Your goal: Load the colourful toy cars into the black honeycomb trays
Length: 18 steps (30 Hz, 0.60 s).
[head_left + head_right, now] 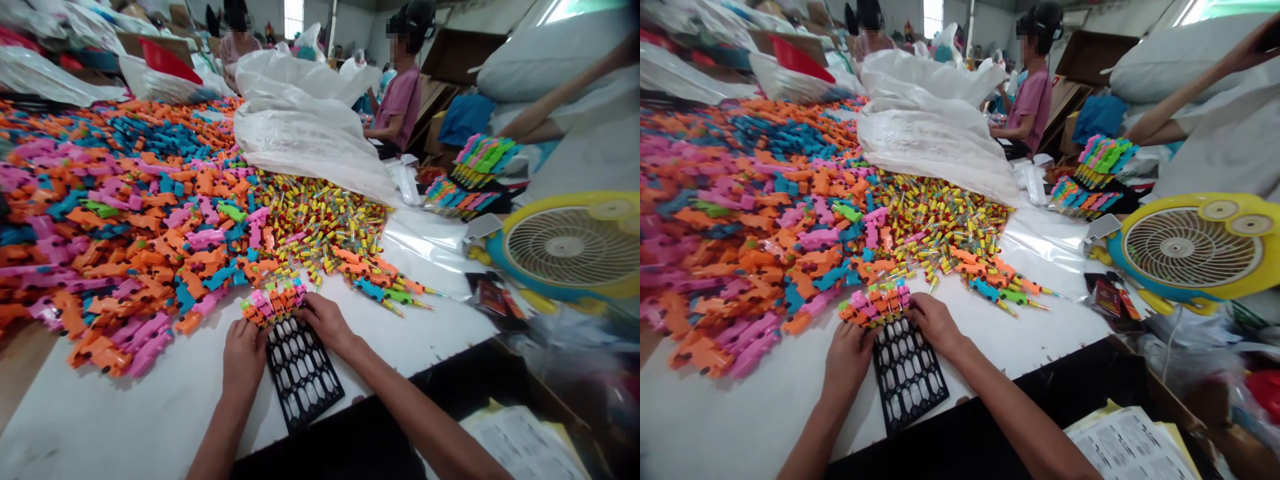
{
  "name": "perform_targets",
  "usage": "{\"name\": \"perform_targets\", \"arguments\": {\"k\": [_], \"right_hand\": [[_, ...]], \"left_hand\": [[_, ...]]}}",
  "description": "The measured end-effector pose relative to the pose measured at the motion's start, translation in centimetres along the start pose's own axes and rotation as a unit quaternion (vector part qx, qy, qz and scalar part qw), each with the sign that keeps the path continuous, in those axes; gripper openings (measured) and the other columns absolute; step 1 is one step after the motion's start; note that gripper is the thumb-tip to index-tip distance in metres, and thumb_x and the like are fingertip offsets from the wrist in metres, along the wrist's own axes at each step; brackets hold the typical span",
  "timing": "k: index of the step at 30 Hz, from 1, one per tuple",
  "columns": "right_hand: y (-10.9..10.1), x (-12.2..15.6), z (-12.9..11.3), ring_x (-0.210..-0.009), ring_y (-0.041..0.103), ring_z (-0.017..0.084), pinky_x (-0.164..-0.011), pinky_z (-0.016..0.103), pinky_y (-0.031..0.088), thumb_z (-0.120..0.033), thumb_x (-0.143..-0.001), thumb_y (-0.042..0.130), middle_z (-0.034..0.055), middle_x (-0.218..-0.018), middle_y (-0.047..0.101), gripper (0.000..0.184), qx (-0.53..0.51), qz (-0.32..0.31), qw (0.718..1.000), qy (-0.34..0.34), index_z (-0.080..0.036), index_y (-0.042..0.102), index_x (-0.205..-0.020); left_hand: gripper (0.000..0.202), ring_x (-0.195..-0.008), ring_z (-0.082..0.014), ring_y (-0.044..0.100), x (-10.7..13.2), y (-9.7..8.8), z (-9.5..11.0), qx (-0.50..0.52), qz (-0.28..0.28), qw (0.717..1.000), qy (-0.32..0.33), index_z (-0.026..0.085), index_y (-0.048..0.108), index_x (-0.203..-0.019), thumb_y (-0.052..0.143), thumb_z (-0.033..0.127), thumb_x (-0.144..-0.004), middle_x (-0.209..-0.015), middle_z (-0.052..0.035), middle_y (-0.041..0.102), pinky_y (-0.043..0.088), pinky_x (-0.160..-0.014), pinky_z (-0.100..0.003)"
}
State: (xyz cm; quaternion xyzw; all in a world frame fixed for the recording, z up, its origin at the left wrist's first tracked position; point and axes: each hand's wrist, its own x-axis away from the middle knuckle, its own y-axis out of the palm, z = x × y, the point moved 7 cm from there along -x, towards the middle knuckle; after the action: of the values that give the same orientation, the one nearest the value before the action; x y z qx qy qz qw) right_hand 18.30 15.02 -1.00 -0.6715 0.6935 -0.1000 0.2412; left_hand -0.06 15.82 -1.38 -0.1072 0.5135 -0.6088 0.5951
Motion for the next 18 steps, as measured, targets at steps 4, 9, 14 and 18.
{"name": "perform_targets", "arguments": {"k": [4,9,14,18], "right_hand": [[-8.1,3.7,1.9,-0.085,0.060,0.020,-0.079,0.033,0.049,-0.027,-0.087,0.055,0.0094,-0.110,0.060,0.025,0.167,0.150,0.968,0.112,-0.019,0.056,-0.110],[-15.0,8.4,5.0,-0.091,0.060,0.026,-0.073,0.035,0.046,-0.025,-0.088,0.049,0.0142,-0.109,0.055,0.016,0.412,0.111,0.852,0.304,-0.016,0.058,-0.098],[-9.9,5.0,3.7,-0.070,0.063,0.018,-0.065,0.030,0.048,-0.027,-0.089,0.046,0.0032,-0.081,0.062,0.009,0.168,0.079,0.957,0.224,-0.021,0.051,-0.093],[-2.9,0.8,2.6,-0.057,0.064,0.016,-0.054,0.027,0.050,-0.036,-0.084,0.054,-0.0017,-0.069,0.064,0.022,-0.148,-0.006,0.977,0.154,-0.023,0.044,-0.098]], "left_hand": [[0.023,-0.081,-0.0257,0.054,0.1,0.0,-0.1,-0.005,-0.002,1.000,0.001,0.021,0.056,-0.075,0.046,0.034,-0.092,-0.078,-0.0071,0.061,0.048,-0.071,-0.038],[0.025,-0.077,-0.0246,0.053,0.0,0.1,-0.1,-0.007,-0.008,1.000,-0.004,0.021,0.054,-0.071,0.046,0.033,-0.091,-0.075,-0.0060,0.060,0.047,-0.068,-0.037],[0.026,-0.076,-0.0246,0.052,-0.2,0.0,0.0,-0.007,-0.007,1.000,0.002,0.021,0.054,-0.071,0.046,0.035,-0.091,-0.074,-0.0064,0.060,0.046,-0.067,-0.037],[0.025,-0.076,-0.0238,0.053,-0.1,0.1,0.0,-0.009,-0.011,1.000,0.004,0.021,0.056,-0.072,0.046,0.034,-0.092,-0.073,-0.0054,0.059,0.047,-0.068,-0.036]]}}
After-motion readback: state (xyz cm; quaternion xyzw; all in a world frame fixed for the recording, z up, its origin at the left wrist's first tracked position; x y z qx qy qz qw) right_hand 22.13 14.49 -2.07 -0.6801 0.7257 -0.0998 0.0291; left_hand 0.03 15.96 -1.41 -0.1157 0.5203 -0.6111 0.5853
